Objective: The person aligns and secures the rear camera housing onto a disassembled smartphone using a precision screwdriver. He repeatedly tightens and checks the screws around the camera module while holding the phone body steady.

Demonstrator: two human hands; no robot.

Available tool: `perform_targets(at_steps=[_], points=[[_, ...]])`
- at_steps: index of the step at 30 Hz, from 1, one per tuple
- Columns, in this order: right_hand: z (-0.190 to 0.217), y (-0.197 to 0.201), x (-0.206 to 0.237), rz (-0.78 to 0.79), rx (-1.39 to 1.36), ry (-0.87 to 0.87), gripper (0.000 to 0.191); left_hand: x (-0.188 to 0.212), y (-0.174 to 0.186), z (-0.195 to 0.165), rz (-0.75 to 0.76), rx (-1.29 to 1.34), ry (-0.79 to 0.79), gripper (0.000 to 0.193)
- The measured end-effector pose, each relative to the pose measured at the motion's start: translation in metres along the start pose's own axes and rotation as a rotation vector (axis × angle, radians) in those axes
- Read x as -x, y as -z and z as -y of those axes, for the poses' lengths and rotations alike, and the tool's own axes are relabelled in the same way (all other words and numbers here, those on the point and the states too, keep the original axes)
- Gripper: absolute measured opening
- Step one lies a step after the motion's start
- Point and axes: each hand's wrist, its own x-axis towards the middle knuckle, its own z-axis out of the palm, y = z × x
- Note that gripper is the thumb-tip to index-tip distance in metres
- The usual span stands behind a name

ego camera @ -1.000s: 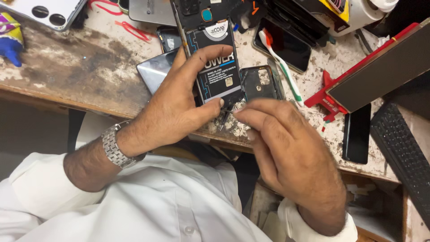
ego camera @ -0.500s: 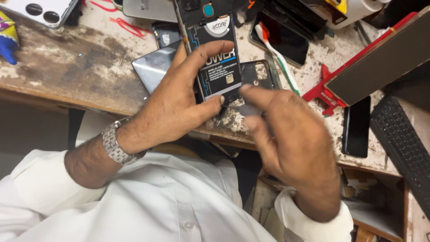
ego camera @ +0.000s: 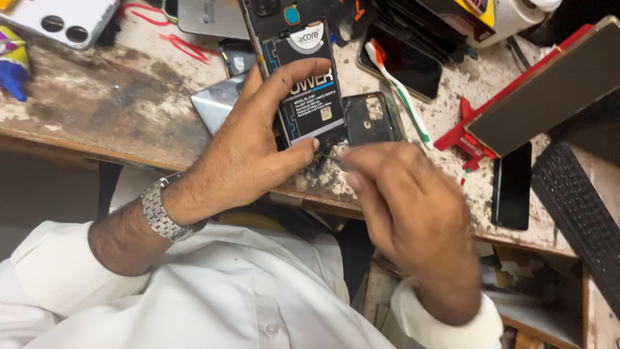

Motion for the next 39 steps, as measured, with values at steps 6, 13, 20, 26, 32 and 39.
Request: perform_targets(at_steps=[6, 13, 20, 26, 32, 39], points=[[0.006, 0.001, -0.006, 0.011, 0.032, -0.025, 0.021, -0.001, -0.004, -0.003, -0.002, 0.133, 0.109, 0.068], [-0.002, -0.002, 0.005, 0.026, -0.042, 0.062, 0.025, 0.000, 0.001, -0.006, 0.014, 0.013, 0.060, 0.071], [-0.010, -0.005, 0.012, 0.024, -0.069, 0.100, 0.024, 0.002, -0.001, -0.005, 0.015, 0.004, 0.070, 0.070], [-0.005, -0.003, 0.005, 0.020, -0.077, 0.119, 0.021, 0.001, 0.000, -0.006, 0.020, -0.010, 0.066, 0.070], [-0.002, -0.001, 0.001, 0.012, -0.105, 0.104, 0.025, 0.001, -0.001, -0.007, 0.021, 0.031, 0.057, 0.070], [-0.007, -0.003, 0.007, -0.040, -0.091, 0.129, 0.026, 0.000, -0.001, -0.006, 0.019, 0.030, 0.081, 0.071]])
